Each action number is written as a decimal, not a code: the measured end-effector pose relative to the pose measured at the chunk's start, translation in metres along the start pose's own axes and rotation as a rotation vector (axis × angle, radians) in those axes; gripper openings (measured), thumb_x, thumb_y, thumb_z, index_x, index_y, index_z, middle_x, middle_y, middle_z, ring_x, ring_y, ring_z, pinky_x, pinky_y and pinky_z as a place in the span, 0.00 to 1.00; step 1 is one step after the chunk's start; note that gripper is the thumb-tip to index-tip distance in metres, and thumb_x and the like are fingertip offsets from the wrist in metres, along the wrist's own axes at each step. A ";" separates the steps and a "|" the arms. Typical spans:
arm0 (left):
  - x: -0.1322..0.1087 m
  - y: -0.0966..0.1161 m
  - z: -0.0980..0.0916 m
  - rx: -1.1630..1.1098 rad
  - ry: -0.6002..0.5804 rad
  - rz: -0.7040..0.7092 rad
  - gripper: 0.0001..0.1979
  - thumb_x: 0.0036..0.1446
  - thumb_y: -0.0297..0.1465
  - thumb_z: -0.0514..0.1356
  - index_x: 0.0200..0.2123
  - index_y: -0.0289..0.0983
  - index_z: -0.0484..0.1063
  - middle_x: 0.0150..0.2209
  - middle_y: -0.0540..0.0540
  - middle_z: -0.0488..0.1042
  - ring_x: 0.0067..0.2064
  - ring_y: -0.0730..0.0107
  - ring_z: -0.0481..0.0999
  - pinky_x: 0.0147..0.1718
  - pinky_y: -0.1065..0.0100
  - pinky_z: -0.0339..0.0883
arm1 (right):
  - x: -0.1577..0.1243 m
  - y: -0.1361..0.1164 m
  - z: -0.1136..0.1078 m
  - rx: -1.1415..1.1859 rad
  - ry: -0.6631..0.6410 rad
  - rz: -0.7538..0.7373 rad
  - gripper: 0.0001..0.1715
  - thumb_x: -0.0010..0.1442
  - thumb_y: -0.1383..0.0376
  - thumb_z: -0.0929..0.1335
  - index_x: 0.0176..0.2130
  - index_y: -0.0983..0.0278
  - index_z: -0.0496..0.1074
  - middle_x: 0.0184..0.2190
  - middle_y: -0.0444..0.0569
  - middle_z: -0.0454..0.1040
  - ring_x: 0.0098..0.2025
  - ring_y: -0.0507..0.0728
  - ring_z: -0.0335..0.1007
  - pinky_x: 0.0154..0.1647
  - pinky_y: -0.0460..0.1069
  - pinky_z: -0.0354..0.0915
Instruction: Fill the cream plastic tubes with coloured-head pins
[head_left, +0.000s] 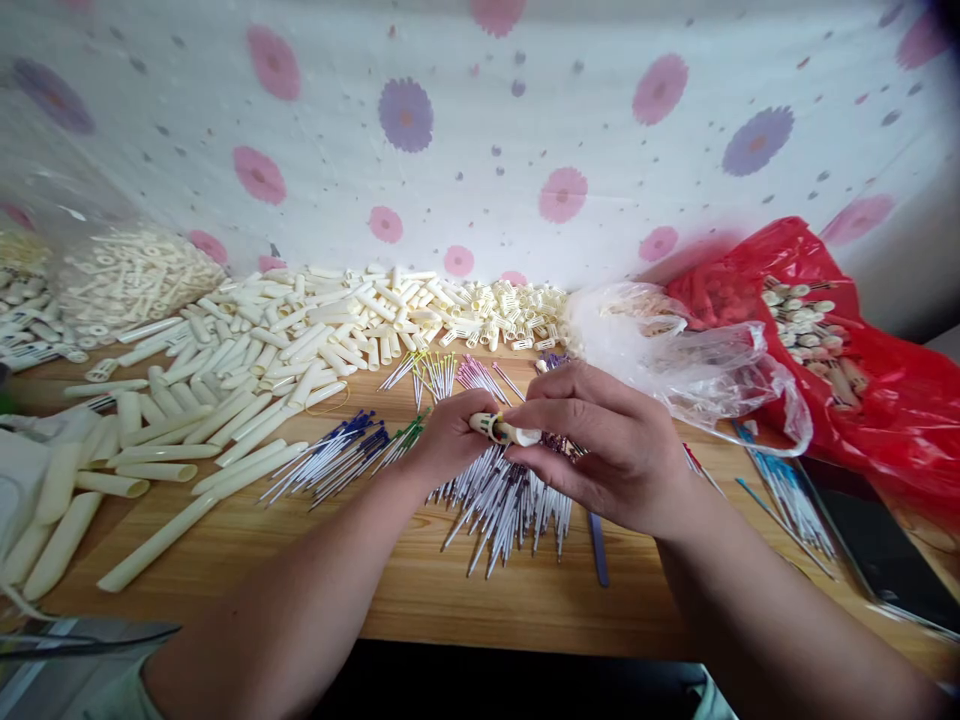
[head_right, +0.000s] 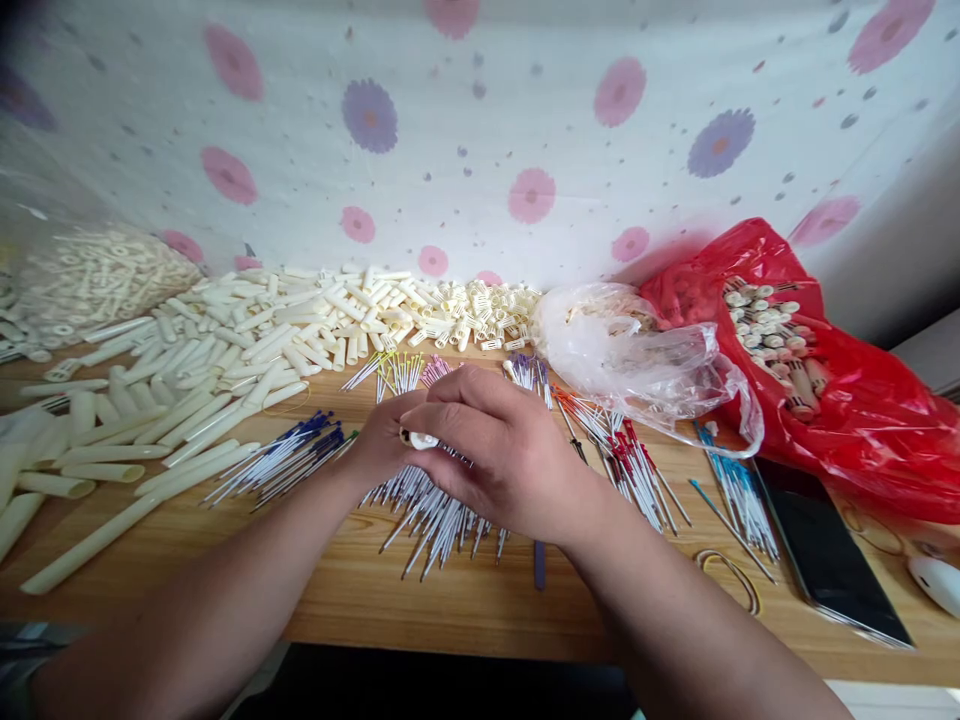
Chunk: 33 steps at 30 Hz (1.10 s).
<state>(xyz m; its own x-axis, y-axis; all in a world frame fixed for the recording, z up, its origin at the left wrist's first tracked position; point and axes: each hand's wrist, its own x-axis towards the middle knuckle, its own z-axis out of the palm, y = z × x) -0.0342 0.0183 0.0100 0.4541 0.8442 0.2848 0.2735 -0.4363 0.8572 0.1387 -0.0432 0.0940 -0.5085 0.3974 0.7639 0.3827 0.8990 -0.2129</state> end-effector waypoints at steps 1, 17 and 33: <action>0.000 0.000 0.000 -0.008 -0.002 0.007 0.12 0.51 0.39 0.60 0.24 0.36 0.66 0.26 0.50 0.69 0.32 0.68 0.69 0.32 0.69 0.62 | 0.000 0.000 0.000 -0.010 0.002 -0.002 0.11 0.56 0.68 0.71 0.42 0.67 0.71 0.34 0.51 0.70 0.36 0.53 0.69 0.35 0.48 0.68; -0.001 0.005 0.002 0.020 -0.071 0.008 0.15 0.53 0.41 0.58 0.24 0.35 0.68 0.24 0.52 0.66 0.31 0.70 0.65 0.30 0.72 0.59 | -0.009 0.021 0.017 -0.019 0.122 0.037 0.10 0.53 0.67 0.73 0.37 0.66 0.72 0.28 0.48 0.72 0.33 0.54 0.69 0.33 0.50 0.66; -0.005 0.011 -0.002 -0.232 -0.346 -0.003 0.21 0.56 0.51 0.53 0.30 0.37 0.61 0.23 0.55 0.55 0.25 0.75 0.55 0.25 0.72 0.52 | -0.014 0.036 0.004 -0.043 0.034 0.221 0.08 0.62 0.67 0.66 0.30 0.66 0.72 0.26 0.49 0.69 0.30 0.52 0.65 0.31 0.48 0.61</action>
<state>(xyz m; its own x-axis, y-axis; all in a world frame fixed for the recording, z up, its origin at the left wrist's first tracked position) -0.0348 0.0102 0.0186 0.7228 0.6735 0.1550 0.0951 -0.3191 0.9429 0.1565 -0.0154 0.0737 -0.3824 0.5769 0.7218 0.5153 0.7815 -0.3516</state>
